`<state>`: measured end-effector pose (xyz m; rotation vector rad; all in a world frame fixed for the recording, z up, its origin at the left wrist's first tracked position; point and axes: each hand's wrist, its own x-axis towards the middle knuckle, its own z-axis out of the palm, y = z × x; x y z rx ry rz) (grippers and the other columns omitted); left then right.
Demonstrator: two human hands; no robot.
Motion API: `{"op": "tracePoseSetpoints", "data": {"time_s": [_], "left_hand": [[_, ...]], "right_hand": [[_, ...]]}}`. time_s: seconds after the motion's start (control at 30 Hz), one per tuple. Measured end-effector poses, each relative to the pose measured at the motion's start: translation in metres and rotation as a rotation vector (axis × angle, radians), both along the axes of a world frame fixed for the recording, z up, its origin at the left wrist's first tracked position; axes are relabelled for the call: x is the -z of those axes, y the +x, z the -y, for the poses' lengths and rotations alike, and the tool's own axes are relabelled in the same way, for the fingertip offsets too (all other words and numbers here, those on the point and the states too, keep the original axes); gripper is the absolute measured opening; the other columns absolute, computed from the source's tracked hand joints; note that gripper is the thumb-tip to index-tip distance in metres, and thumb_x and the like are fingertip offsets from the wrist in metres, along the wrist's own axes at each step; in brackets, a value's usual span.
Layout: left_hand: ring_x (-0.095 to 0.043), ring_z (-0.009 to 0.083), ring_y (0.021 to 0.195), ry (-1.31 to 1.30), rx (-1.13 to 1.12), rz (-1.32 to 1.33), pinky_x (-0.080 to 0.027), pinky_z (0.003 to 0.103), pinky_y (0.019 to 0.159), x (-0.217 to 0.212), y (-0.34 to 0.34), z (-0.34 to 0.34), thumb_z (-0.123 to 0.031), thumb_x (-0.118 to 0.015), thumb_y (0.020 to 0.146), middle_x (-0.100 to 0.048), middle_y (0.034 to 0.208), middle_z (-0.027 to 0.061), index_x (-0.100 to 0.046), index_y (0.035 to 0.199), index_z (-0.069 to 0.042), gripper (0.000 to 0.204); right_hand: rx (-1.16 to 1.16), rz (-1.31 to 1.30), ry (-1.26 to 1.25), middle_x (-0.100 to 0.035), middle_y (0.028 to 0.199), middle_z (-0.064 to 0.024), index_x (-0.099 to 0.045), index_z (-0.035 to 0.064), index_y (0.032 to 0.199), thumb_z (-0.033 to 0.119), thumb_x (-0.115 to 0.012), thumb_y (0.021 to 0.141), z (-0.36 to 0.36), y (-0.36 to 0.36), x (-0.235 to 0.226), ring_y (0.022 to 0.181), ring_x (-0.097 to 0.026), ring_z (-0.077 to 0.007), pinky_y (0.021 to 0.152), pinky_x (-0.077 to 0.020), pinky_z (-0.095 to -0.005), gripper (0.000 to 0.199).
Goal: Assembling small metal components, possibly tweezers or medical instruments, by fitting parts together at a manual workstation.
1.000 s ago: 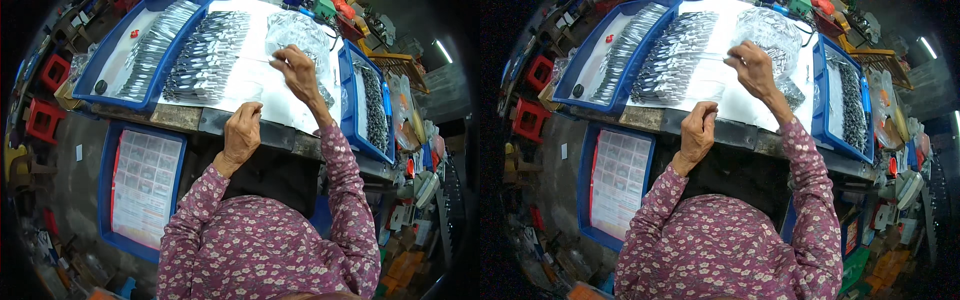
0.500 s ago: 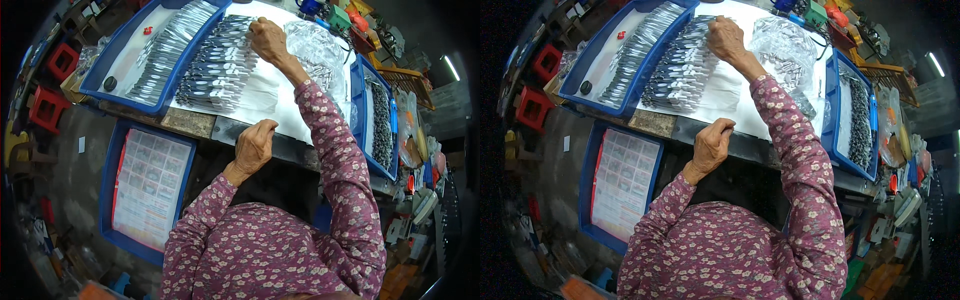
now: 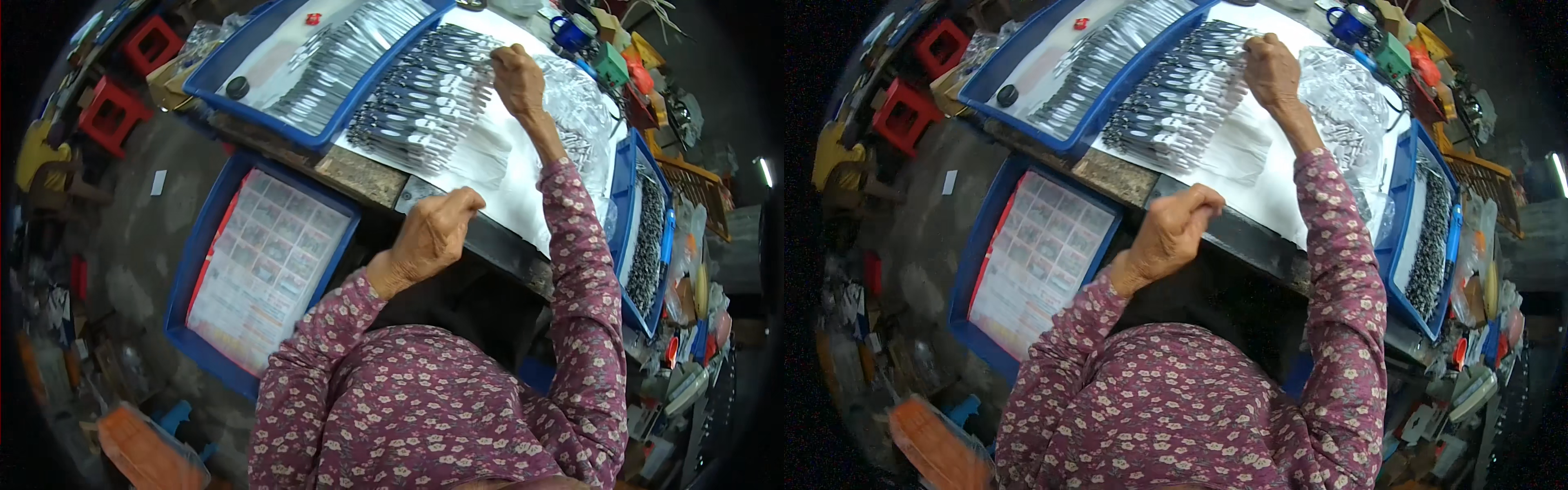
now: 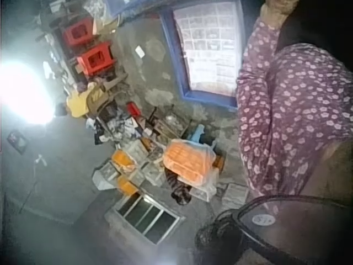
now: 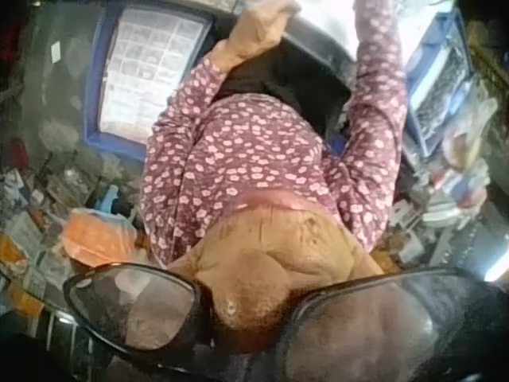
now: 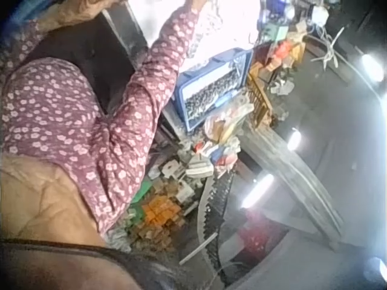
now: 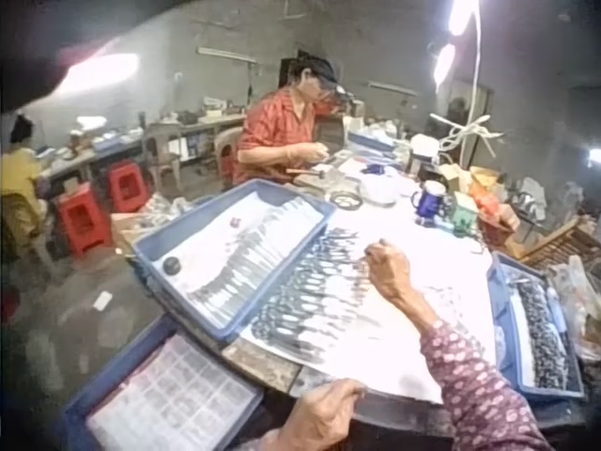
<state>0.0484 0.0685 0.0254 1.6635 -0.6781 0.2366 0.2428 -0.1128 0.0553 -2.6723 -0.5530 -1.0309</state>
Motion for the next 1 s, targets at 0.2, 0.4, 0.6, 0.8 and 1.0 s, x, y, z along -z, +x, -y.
{"op": "tracePoseSetpoints", "data": {"time_s": [0.2,0.4,0.6,0.8,1.0], "left_hand": [[-0.059,0.0158,0.062,-0.038,-0.242,-0.063,-0.045,0.026,0.053,-0.041,0.034,-0.065,0.0,-0.046,0.08,-0.059,0.069,0.0119,-0.054,0.086,0.0,0.011],[-0.061,0.0223,0.064,0.303,-0.442,-0.076,-0.046,0.031,0.058,-0.038,0.124,-0.141,-0.004,-0.046,0.076,-0.061,0.071,0.0135,-0.055,0.087,0.0,0.015],[-0.056,0.0342,0.084,0.918,-0.329,0.234,-0.043,0.043,0.071,-0.012,0.187,-0.173,-0.003,-0.046,0.074,-0.06,0.087,0.0151,-0.054,0.091,-0.005,0.019],[-0.053,0.0351,0.089,1.071,-0.299,0.266,-0.043,0.041,0.074,0.003,0.199,-0.165,0.0,-0.053,0.069,-0.054,0.094,0.0143,-0.049,0.093,-0.008,0.025],[-0.054,0.0334,0.088,0.941,-0.187,0.305,-0.043,0.04,0.074,0.01,0.207,-0.171,0.002,-0.055,0.064,-0.054,0.092,0.0144,-0.048,0.102,-0.008,0.04]], "right_hand": [[-0.008,0.007,0.088,-0.058,0.078,-0.007,-0.062,0.0054,0.081,0.009,-0.059,0.076,0.014,-0.022,-0.011,0.069,-0.059,-0.0237,0.061,-0.0451,-0.0308,0.006],[-0.09,-0.068,0.199,-0.055,0.072,-0.0069,-0.061,0.0009,0.082,0.003,-0.059,0.076,0.019,-0.064,-0.029,0.061,-0.051,-0.0157,0.057,-0.0408,-0.0262,0.006],[-0.127,-0.194,0.229,-0.055,0.072,-0.0071,-0.06,-0.0026,0.082,-0.001,-0.057,0.078,0.021,-0.115,-0.044,0.06,-0.05,-0.0125,0.057,-0.0404,-0.0241,0.006],[-0.112,-0.343,0.248,-0.055,0.072,-0.0062,-0.059,-0.0035,0.082,-0.003,-0.058,0.077,0.028,-0.163,-0.044,0.062,-0.05,-0.011,0.056,-0.0401,-0.023,0.005],[-0.195,-0.388,0.273,-0.054,0.072,-0.0082,-0.058,-0.0015,0.082,-0.004,-0.058,0.076,0.032,-0.199,-0.029,0.063,-0.052,-0.016,0.055,-0.0408,-0.0251,0.007]]}}
